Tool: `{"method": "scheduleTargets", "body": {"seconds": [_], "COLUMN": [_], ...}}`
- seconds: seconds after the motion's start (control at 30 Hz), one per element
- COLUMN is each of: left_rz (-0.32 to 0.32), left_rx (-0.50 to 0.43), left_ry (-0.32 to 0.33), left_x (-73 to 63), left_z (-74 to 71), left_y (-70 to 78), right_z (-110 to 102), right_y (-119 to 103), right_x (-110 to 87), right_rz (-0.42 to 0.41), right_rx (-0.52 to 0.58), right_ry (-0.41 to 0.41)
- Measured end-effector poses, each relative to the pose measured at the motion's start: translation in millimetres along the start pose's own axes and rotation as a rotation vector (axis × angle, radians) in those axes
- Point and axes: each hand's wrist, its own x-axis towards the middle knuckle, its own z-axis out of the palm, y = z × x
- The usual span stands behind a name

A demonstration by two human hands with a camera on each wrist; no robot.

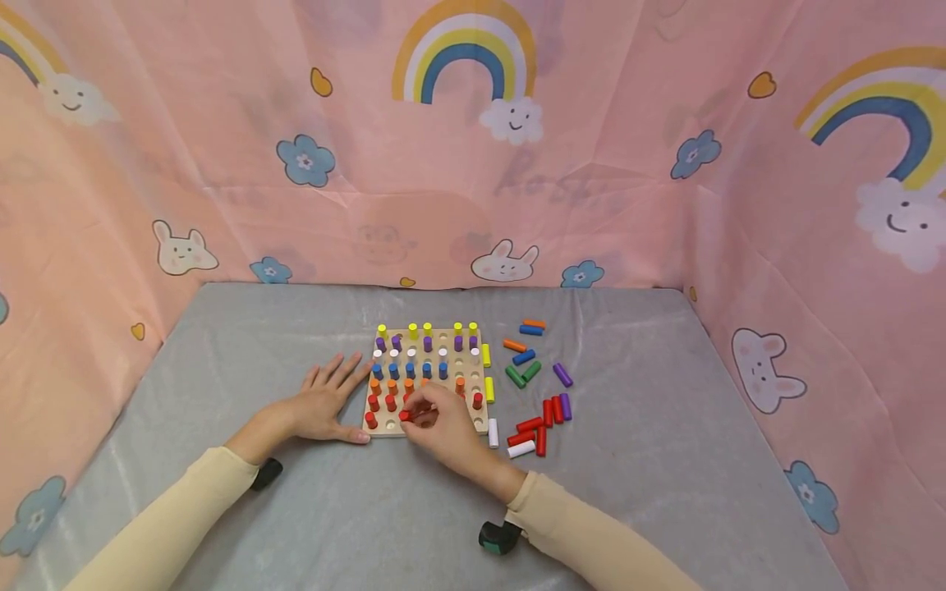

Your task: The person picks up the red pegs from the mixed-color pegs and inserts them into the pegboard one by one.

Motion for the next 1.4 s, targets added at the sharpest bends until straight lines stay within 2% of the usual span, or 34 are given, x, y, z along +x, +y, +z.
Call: {"method": "scheduleTargets", "body": {"seconds": [0.23, 0.4, 0.5, 0.77, 1.2, 1.4], "left_rz": [-0.012, -0.005, 0.003, 0.007, 0.002, 0.004], "left_rx": [0.011, 0.003, -0.004, -0.001, 0.004, 0.008], "left_ry": [0.003, 0.007, 0.013, 0.020, 0.020, 0.022], "left_x": [-0.9, -1.3, -1.4, -1.6, -1.2, -1.1], "left_z": [-1.0, -0.8, -0.3, 0.3, 0.5, 1.3], "left_y": [1.1, -0.2, -1.3, -1.2, -0.8, -1.1], "right_z": [7.2, 13.1, 16.0, 26.2, 28.5, 32.2], "right_y": [-25.8, -28.5, -24.9, 1.7, 3.4, 3.6], "right_x": [-2.0, -2.4, -1.3, 1.2, 2.0, 2.4], "right_rz": [-0.042, -0.061, -0.078, -0.089, -0.092, -0.123], "right_rx": [0.015, 0.012, 0.009, -0.021, -0.151, -0.167], "right_ry": [0.006, 0.023, 0.024, 0.044, 0.070, 0.085]}}
